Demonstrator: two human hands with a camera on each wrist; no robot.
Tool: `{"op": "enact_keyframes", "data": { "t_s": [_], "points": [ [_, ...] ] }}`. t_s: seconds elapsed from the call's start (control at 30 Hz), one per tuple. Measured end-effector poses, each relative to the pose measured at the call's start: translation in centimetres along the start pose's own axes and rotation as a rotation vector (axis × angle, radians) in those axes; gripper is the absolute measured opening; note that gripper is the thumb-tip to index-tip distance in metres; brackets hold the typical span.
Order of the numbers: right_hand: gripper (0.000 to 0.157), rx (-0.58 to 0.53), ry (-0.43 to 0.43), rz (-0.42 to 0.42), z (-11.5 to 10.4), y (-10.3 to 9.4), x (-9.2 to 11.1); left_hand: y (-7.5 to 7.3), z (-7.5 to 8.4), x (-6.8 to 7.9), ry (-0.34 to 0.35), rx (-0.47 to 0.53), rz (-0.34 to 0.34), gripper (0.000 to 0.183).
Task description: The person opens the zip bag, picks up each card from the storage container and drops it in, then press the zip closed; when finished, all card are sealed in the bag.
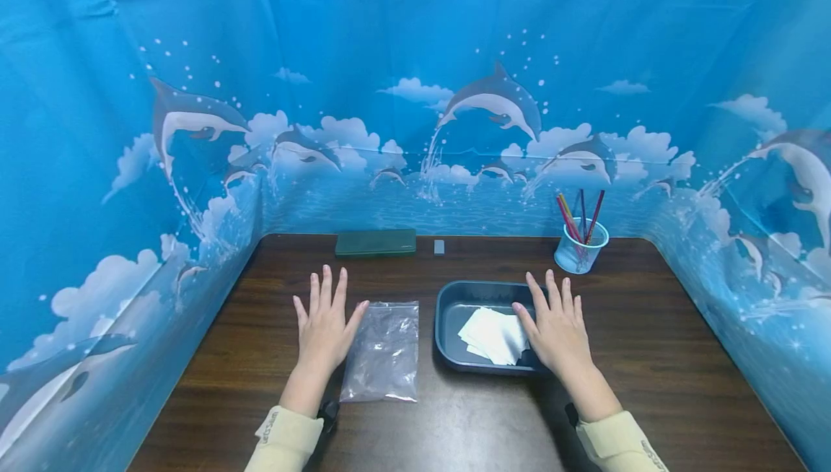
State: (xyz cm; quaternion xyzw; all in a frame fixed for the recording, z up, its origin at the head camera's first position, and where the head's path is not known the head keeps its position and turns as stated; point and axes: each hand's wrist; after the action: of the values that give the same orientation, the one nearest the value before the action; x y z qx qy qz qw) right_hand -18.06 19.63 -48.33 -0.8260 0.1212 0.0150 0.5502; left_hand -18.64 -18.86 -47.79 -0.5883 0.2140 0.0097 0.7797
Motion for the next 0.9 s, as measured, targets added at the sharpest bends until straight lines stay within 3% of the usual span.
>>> {"op": "enact_keyframes", "data": {
  "t_s": [0.4,0.6,0.77,0.9],
  "points": [
    [0.072,-0.022,-0.005,0.014,-0.6,-0.5,-0.2,-0.9,0.1,-0.2,0.038,0.019,0.067,0.079],
    [0.072,-0.032,-0.012,0.010,-0.9,-0.6,-0.3,-1.2,0.2,-0.3,0.030,0.020,0.063,0.079],
    [0.074,-0.070,-0.002,-0.029,-2.1,-0.9,0.1,-1.2,0.4,-0.3,0.033,0.032,0.076,0.077],
    [0.073,-0.180,0.014,-0.110,-4.0,-1.6,0.9,-1.4,0.9,-0.2,0.021,0.092,0.128,0.070]
  ]
}}
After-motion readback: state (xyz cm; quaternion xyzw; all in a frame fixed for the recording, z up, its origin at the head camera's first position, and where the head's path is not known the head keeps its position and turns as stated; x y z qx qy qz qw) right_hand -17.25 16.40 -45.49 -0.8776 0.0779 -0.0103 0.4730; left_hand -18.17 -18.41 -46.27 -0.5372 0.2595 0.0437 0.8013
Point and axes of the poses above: each hand's wrist, its own x-axis away from the middle knuckle, its own y-axis out of the palm, z = x × y, and after that the axes turned 14 degrees about y, right-handed
